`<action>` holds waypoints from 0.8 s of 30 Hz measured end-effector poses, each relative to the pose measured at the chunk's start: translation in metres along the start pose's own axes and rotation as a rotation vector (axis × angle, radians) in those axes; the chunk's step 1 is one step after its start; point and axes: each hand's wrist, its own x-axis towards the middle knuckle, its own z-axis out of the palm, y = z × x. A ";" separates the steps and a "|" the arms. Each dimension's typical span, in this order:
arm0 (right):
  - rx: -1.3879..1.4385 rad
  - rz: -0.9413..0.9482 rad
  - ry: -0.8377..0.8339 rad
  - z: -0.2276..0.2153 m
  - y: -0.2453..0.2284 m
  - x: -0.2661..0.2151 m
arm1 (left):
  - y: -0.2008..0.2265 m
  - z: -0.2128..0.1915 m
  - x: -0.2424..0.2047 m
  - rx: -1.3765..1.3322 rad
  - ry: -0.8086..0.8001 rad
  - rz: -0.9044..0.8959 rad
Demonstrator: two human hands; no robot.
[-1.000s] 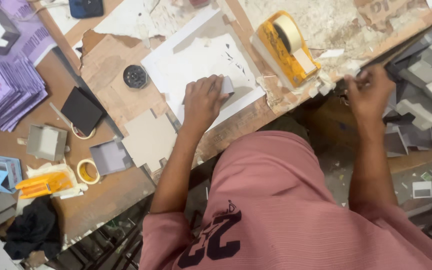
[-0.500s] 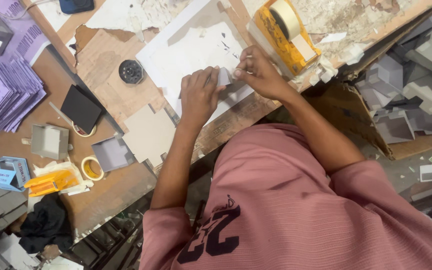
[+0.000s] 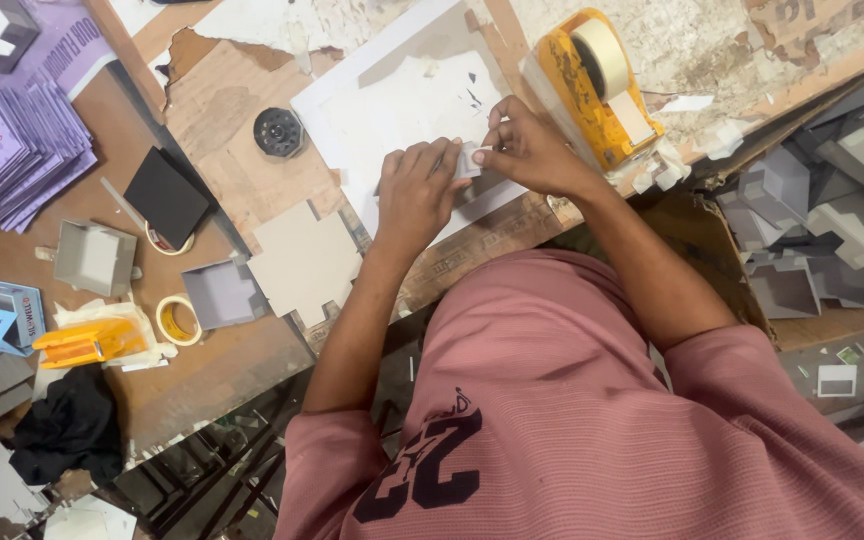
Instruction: The person assembles small gray paper boxes at a cluttered workbench. They fold the paper pieces, apply tape from a yellow dispenser to secure the edges, and place the finished boxes into a white tray. The process is repeated for multiple units throughout the clip.
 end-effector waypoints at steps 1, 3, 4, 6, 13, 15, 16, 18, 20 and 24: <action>-0.055 0.016 0.025 0.001 -0.002 0.000 | 0.000 0.000 0.001 0.004 -0.003 0.002; -0.164 0.050 0.075 0.005 -0.006 0.002 | 0.000 -0.001 0.001 -0.014 -0.006 -0.004; -0.221 0.072 0.093 0.008 -0.007 0.005 | 0.000 -0.001 0.001 -0.023 -0.008 -0.007; -0.334 0.122 0.128 0.012 -0.008 0.010 | 0.000 0.001 0.000 -0.036 0.002 -0.022; -0.122 0.172 0.067 0.012 0.000 0.010 | 0.003 0.001 -0.002 -0.049 0.020 -0.041; 0.029 0.131 0.016 0.014 0.003 0.005 | 0.004 0.002 -0.004 -0.042 0.020 -0.048; 0.053 0.176 0.024 0.013 0.004 0.003 | 0.005 0.002 -0.005 -0.041 0.017 -0.051; 0.094 0.253 0.038 0.009 0.001 0.005 | 0.004 0.001 -0.003 -0.045 0.024 -0.047; 0.157 0.285 0.067 0.005 -0.003 0.003 | 0.005 0.001 -0.004 -0.049 0.020 -0.058; -0.039 0.323 0.134 0.003 -0.006 0.000 | 0.006 0.002 -0.004 -0.027 0.004 -0.060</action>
